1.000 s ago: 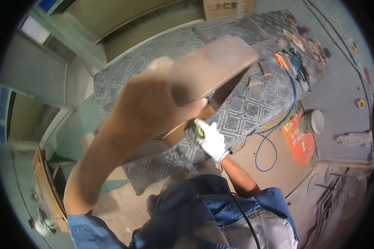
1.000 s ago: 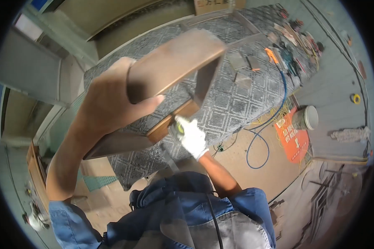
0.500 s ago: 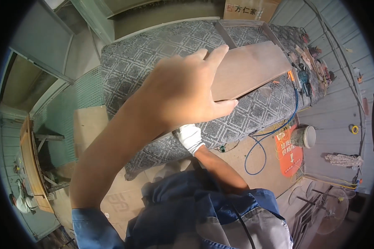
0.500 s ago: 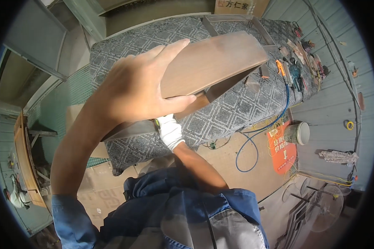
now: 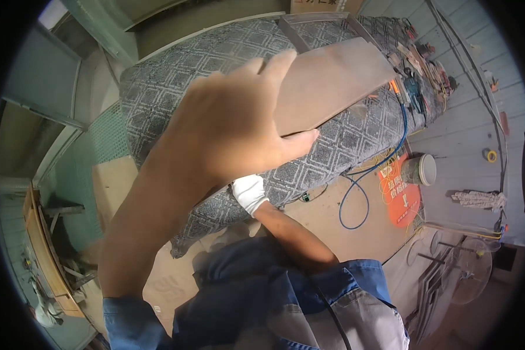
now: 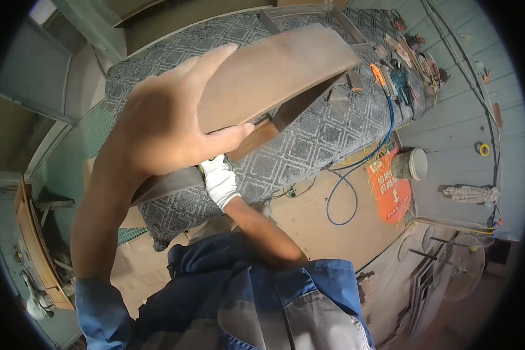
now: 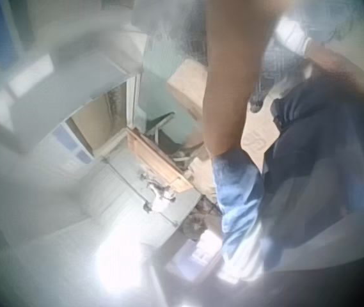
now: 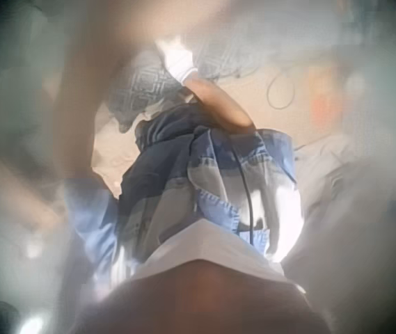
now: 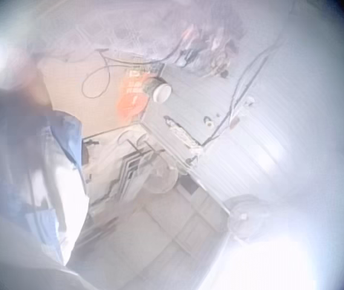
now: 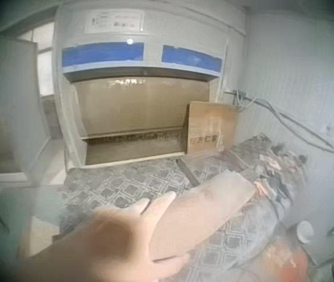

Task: The person sands wooden furniture components, including rectangular frames and curved panels, using an electric orbital sander held in a gloved hand.

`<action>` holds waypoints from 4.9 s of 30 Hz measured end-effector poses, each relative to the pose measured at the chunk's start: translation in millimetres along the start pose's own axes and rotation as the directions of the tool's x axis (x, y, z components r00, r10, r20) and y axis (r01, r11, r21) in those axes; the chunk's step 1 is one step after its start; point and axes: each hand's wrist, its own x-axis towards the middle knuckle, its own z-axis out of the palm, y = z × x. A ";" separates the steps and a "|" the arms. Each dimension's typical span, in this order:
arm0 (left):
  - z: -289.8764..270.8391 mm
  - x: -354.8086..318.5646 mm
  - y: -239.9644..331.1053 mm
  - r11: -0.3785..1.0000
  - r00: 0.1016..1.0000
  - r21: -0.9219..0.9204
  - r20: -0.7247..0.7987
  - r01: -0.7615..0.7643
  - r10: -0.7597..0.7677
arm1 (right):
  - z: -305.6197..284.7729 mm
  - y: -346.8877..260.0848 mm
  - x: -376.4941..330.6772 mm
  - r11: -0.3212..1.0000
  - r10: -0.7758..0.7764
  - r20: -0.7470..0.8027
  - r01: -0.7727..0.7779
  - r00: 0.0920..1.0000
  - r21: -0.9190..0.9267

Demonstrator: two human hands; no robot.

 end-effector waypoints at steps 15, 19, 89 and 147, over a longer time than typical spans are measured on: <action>-4.4 2.7 -1.0 0.999 0.998 -0.012 0.053 0.041 -0.040 | 31.4 58.3 41.5 0.976 -0.097 -0.260 0.143 0.961 0.165; -3.4 3.9 0.7 1.000 0.998 -0.005 0.051 0.025 -0.025 | 42.3 44.2 43.0 0.978 -0.043 -0.175 0.078 0.984 0.194; -15.5 17.8 18.4 0.950 0.925 0.074 0.215 0.304 -0.312 | -70.1 128.0 20.2 0.973 0.102 -0.184 -0.060 0.978 0.221; -23.9 25.7 -14.1 0.951 0.941 -0.018 0.145 -0.307 0.307 | -159.0 143.6 -171.8 0.865 0.499 -0.290 -0.489 0.817 0.111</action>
